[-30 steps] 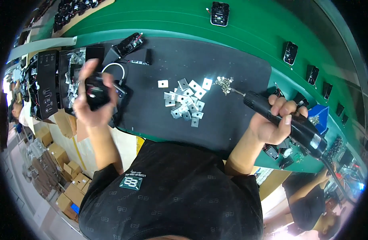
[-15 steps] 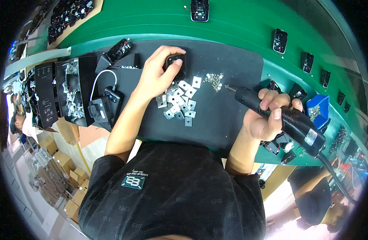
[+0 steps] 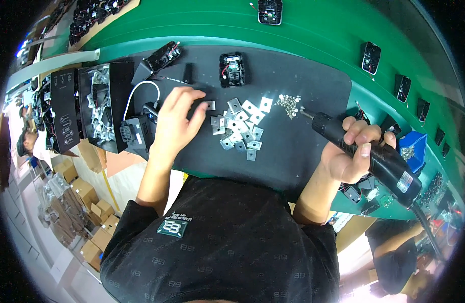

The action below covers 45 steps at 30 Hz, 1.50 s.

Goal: Manually assemble electronic components on a production line using an electric screwdriver.

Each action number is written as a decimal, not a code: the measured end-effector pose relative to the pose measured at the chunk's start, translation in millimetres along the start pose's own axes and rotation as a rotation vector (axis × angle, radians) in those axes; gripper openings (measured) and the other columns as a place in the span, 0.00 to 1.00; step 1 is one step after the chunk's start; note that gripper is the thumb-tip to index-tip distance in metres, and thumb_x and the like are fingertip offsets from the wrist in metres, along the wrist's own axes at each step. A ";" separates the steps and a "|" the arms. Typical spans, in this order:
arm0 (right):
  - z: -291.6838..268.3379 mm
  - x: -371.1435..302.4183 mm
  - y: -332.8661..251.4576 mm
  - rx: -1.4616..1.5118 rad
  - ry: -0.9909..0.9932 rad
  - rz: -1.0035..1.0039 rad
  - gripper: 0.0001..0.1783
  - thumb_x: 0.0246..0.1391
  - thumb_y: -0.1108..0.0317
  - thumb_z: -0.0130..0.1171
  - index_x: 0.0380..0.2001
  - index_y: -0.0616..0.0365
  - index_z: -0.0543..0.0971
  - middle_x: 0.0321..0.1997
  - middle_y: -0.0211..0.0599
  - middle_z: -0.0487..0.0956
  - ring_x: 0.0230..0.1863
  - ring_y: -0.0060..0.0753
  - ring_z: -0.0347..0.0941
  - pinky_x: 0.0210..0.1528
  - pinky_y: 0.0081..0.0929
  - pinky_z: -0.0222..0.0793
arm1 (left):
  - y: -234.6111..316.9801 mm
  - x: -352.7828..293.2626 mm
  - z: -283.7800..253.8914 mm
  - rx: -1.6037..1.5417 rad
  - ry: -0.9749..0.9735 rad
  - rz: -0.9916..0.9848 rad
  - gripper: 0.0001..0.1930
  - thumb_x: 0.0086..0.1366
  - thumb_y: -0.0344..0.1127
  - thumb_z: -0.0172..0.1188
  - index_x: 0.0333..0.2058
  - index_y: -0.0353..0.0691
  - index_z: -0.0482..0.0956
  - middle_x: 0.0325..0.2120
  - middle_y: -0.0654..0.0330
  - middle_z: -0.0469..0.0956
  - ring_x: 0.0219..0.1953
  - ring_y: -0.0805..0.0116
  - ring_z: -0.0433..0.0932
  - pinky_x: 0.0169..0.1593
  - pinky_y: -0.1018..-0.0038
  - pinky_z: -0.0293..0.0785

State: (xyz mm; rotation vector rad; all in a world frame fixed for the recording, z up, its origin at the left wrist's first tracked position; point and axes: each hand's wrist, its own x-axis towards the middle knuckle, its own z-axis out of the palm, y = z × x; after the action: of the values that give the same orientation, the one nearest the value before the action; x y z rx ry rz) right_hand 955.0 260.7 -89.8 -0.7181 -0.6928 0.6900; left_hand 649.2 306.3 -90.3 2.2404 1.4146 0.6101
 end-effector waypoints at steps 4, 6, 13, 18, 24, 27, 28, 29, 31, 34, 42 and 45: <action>2.9 -1.9 2.5 -0.037 0.011 -0.006 0.24 0.49 0.70 0.56 0.52 0.49 0.67 0.26 0.27 0.68 0.26 0.24 0.63 0.35 0.31 0.61 | -5.1 -10.6 0.8 0.009 -0.093 -0.116 0.11 0.52 0.27 0.65 0.36 0.39 0.77 0.35 0.56 0.73 0.38 0.53 0.74 0.41 0.63 0.73; 5.3 -2.9 2.5 -0.029 0.013 -0.001 0.24 0.50 0.70 0.56 0.53 0.49 0.66 0.26 0.27 0.67 0.26 0.24 0.63 0.35 0.31 0.61 | -5.1 -7.7 0.6 -0.002 -0.087 -0.117 0.11 0.52 0.27 0.65 0.36 0.39 0.77 0.34 0.56 0.73 0.38 0.53 0.74 0.41 0.63 0.72; 11.1 -2.7 -8.8 -0.038 -0.052 -0.103 0.25 0.51 0.69 0.57 0.54 0.49 0.66 0.28 0.27 0.67 0.25 0.22 0.62 0.34 0.29 0.61 | -1.0 18.7 -3.5 -0.209 -0.067 -0.307 0.05 0.54 0.25 0.64 0.30 0.36 0.78 0.23 0.58 0.76 0.24 0.65 0.77 0.29 0.72 0.73; 10.7 -3.0 -5.4 -0.097 -0.095 -0.127 0.25 0.50 0.71 0.58 0.52 0.49 0.65 0.27 0.29 0.67 0.23 0.24 0.63 0.33 0.30 0.62 | 24.6 91.1 -12.0 -0.135 0.141 -0.114 0.06 0.53 0.27 0.67 0.30 0.36 0.81 0.22 0.61 0.76 0.25 0.76 0.76 0.30 0.80 0.72; 19.3 -8.6 -5.7 0.008 -0.038 -0.042 0.25 0.48 0.70 0.60 0.50 0.49 0.64 0.26 0.28 0.67 0.22 0.23 0.63 0.31 0.28 0.61 | 6.4 182.1 33.7 0.049 0.200 0.175 0.09 0.51 0.38 0.68 0.30 0.43 0.83 0.39 0.58 0.78 0.47 0.59 0.75 0.51 0.65 0.69; 18.5 -9.5 -9.0 0.013 -0.032 -0.015 0.25 0.48 0.70 0.60 0.49 0.48 0.63 0.26 0.27 0.67 0.22 0.22 0.63 0.32 0.29 0.61 | -12.4 203.8 51.0 0.098 0.169 0.169 0.09 0.52 0.40 0.68 0.29 0.43 0.83 0.42 0.58 0.78 0.48 0.59 0.75 0.52 0.66 0.68; 17.8 -9.8 -9.1 0.009 -0.022 -0.016 0.25 0.48 0.70 0.60 0.49 0.48 0.63 0.26 0.27 0.67 0.22 0.22 0.63 0.32 0.29 0.61 | -16.7 206.0 52.9 0.150 0.155 0.182 0.10 0.52 0.41 0.68 0.30 0.43 0.83 0.42 0.58 0.79 0.46 0.58 0.76 0.51 0.66 0.70; 16.9 -9.5 -8.3 0.007 -0.012 -0.005 0.26 0.48 0.70 0.60 0.49 0.48 0.63 0.25 0.26 0.67 0.22 0.22 0.63 0.32 0.29 0.62 | -20.9 207.8 55.0 0.202 0.141 0.195 0.11 0.52 0.42 0.68 0.31 0.43 0.82 0.42 0.58 0.80 0.45 0.57 0.77 0.49 0.65 0.71; 15.7 -7.0 -7.6 0.006 0.009 0.007 0.26 0.47 0.70 0.61 0.49 0.47 0.64 0.25 0.26 0.67 0.22 0.22 0.64 0.32 0.29 0.62 | -23.7 212.5 60.0 0.137 0.076 0.115 0.11 0.51 0.41 0.68 0.31 0.44 0.82 0.37 0.59 0.80 0.41 0.57 0.78 0.47 0.64 0.69; 13.5 -4.2 -9.6 0.015 0.016 0.014 0.26 0.47 0.70 0.61 0.49 0.47 0.64 0.25 0.26 0.67 0.22 0.23 0.63 0.32 0.29 0.63 | -28.7 219.1 63.9 -0.011 0.083 0.085 0.14 0.50 0.41 0.69 0.34 0.45 0.80 0.29 0.57 0.80 0.32 0.55 0.79 0.40 0.63 0.70; 9.6 -4.5 -8.6 0.030 0.015 0.021 0.26 0.49 0.70 0.60 0.52 0.49 0.64 0.25 0.26 0.67 0.23 0.23 0.64 0.33 0.31 0.64 | -34.6 222.9 54.4 -0.641 0.090 0.428 0.17 0.52 0.30 0.66 0.39 0.36 0.72 0.30 0.52 0.79 0.34 0.60 0.80 0.40 0.71 0.75; 7.2 -6.6 -7.9 0.021 0.039 0.030 0.26 0.49 0.70 0.60 0.51 0.49 0.64 0.25 0.26 0.67 0.23 0.23 0.64 0.33 0.30 0.64 | -27.2 216.9 59.4 -0.075 -0.021 -0.098 0.14 0.53 0.41 0.69 0.36 0.43 0.80 0.35 0.54 0.82 0.41 0.60 0.82 0.44 0.68 0.75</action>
State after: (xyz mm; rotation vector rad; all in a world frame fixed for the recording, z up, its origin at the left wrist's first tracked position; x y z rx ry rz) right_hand 948.2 253.8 -81.8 -0.7226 -0.6397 0.7084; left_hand 746.9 507.9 -123.6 2.1004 1.4564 0.5951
